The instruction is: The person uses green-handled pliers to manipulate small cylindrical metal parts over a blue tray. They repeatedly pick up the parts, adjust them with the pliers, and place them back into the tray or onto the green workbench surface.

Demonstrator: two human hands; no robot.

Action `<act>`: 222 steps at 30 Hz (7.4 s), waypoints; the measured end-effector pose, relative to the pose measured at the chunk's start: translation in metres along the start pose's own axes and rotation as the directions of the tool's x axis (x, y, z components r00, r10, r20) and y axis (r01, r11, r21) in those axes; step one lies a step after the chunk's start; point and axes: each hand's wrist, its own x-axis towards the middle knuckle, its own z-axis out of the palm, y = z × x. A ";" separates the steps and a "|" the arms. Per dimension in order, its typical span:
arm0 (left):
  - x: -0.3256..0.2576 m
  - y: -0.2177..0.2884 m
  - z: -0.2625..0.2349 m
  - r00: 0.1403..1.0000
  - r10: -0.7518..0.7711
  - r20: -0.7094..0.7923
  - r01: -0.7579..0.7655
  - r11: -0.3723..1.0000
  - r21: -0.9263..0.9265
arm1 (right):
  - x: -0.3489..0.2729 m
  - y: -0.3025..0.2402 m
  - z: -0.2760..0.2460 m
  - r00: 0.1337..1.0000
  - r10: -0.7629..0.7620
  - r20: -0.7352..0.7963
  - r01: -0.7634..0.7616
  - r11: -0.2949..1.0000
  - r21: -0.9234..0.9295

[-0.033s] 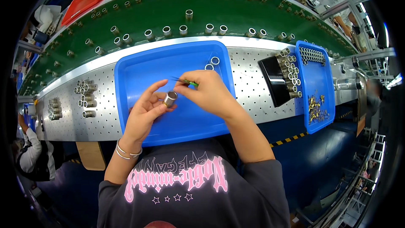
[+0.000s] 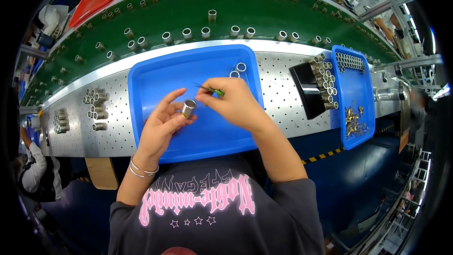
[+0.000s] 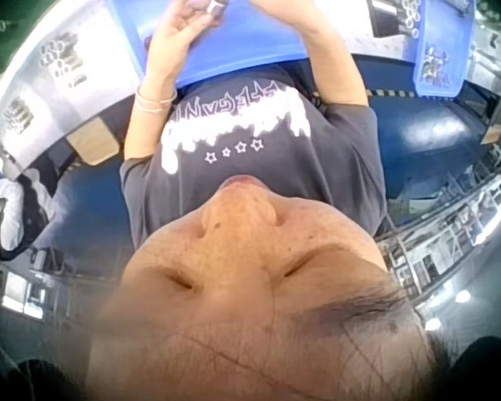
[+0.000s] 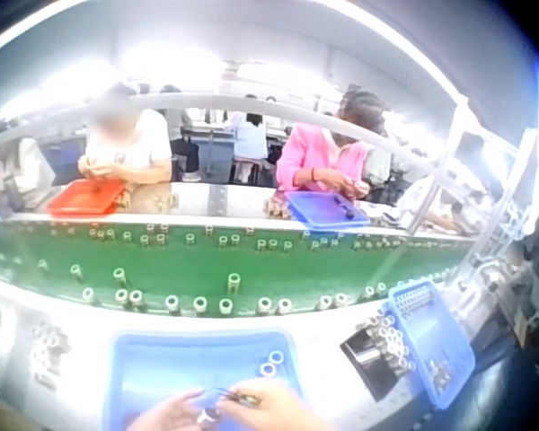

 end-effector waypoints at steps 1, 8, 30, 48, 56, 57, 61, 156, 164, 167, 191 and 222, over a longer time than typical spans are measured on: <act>0.000 0.000 -0.001 1.000 -0.018 -0.025 0.017 0.999 -0.034 | -0.001 0.002 -0.001 1.000 0.024 0.011 -0.024 0.996 0.088; 0.003 -0.007 -0.001 0.995 0.034 -0.094 -0.038 0.998 -0.042 | -0.002 0.002 0.008 0.993 -0.095 0.063 0.054 0.881 0.470; 0.005 -0.005 -0.004 0.981 0.031 -0.193 -0.067 0.981 -0.183 | -0.004 0.003 0.008 0.937 -0.286 -0.202 0.335 0.571 0.749; 0.002 -0.017 -0.007 0.974 0.174 -0.144 -0.166 0.984 0.070 | 0.009 -0.028 0.013 0.916 -0.348 -0.200 0.393 0.681 0.618; 0.002 -0.007 -0.008 0.963 0.083 -0.255 -0.117 0.986 -0.121 | 0.008 -0.001 0.024 0.926 -0.324 -0.191 0.308 0.945 -0.111; 0.002 -0.008 -0.008 0.963 0.089 -0.254 -0.126 0.983 -0.133 | 0.005 0.001 0.027 0.929 -0.324 -0.178 0.296 0.941 -0.165; 0.003 -0.007 -0.006 0.962 0.104 -0.251 -0.131 0.987 -0.092 | 0.000 0.004 0.031 0.927 -0.337 -0.163 0.278 0.912 -0.301; 0.008 -0.010 0.006 0.988 0.153 -0.033 -0.147 0.978 0.151 | -0.003 0.017 0.024 0.890 -0.387 -0.239 0.373 0.922 -0.102; 0.010 -0.008 0.003 0.976 0.115 -0.183 -0.117 0.993 0.000 | -0.003 0.007 0.024 0.854 -0.385 -0.350 0.310 0.917 -0.252; 0.010 -0.006 0.004 0.966 0.158 -0.204 -0.166 0.986 -0.026 | -0.009 0.007 0.025 0.905 -0.386 -0.181 0.305 0.883 -0.357; 0.012 -0.008 -0.003 0.994 -0.092 -0.058 0.074 0.963 -0.258 | -0.010 0.015 0.024 0.940 -0.187 -0.284 0.179 0.982 -0.052; 0.092 0.086 -0.195 0.709 0.699 -0.098 0.235 -0.102 0.967 | 0.102 0.063 -0.090 0.829 -0.169 -0.532 -0.114 0.882 -0.458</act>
